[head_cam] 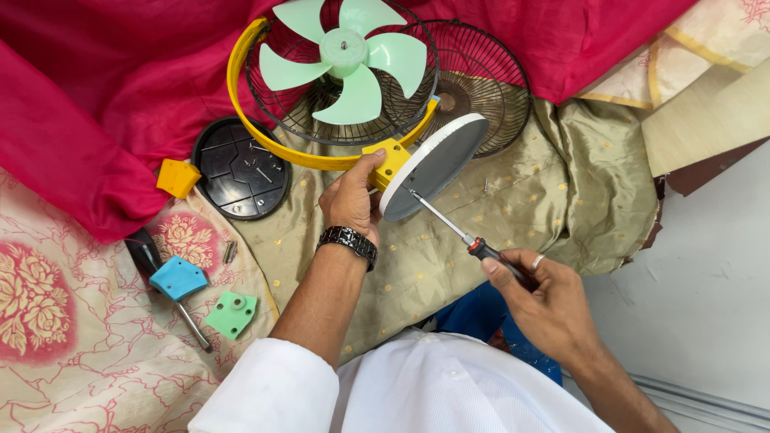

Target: The person assembles a small electric fan by hand, using a screwdriver to tighten screws on the base and attaching the front grille to the fan head. The person handles the fan base, screws, and grille, securing components in sequence.

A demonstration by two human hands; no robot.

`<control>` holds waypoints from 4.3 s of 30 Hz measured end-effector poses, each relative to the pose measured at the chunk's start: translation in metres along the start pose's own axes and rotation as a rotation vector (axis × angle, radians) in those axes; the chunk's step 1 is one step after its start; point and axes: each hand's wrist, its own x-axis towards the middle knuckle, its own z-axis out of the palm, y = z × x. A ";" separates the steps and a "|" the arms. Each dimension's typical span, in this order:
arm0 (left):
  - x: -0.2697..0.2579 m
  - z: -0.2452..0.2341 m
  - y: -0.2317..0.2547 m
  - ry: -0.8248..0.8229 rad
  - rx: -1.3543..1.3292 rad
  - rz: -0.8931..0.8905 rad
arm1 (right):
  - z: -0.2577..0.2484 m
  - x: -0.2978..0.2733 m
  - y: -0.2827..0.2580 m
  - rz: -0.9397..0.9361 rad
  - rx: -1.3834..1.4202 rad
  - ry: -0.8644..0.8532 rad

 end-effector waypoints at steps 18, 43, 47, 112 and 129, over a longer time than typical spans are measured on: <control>0.004 -0.004 -0.002 -0.021 -0.056 0.008 | -0.004 0.024 0.007 -0.094 0.159 -0.090; 0.003 -0.004 -0.009 -0.060 -0.006 0.073 | 0.012 0.019 0.000 0.177 0.457 -0.274; 0.005 -0.002 -0.007 -0.070 0.061 0.082 | 0.016 0.009 -0.009 0.119 0.098 -0.104; -0.004 0.002 -0.022 0.042 -0.063 0.052 | -0.012 0.031 0.007 0.261 0.455 -0.304; -0.003 0.013 -0.032 0.062 -0.151 0.080 | -0.010 0.041 0.026 -0.051 0.260 -0.195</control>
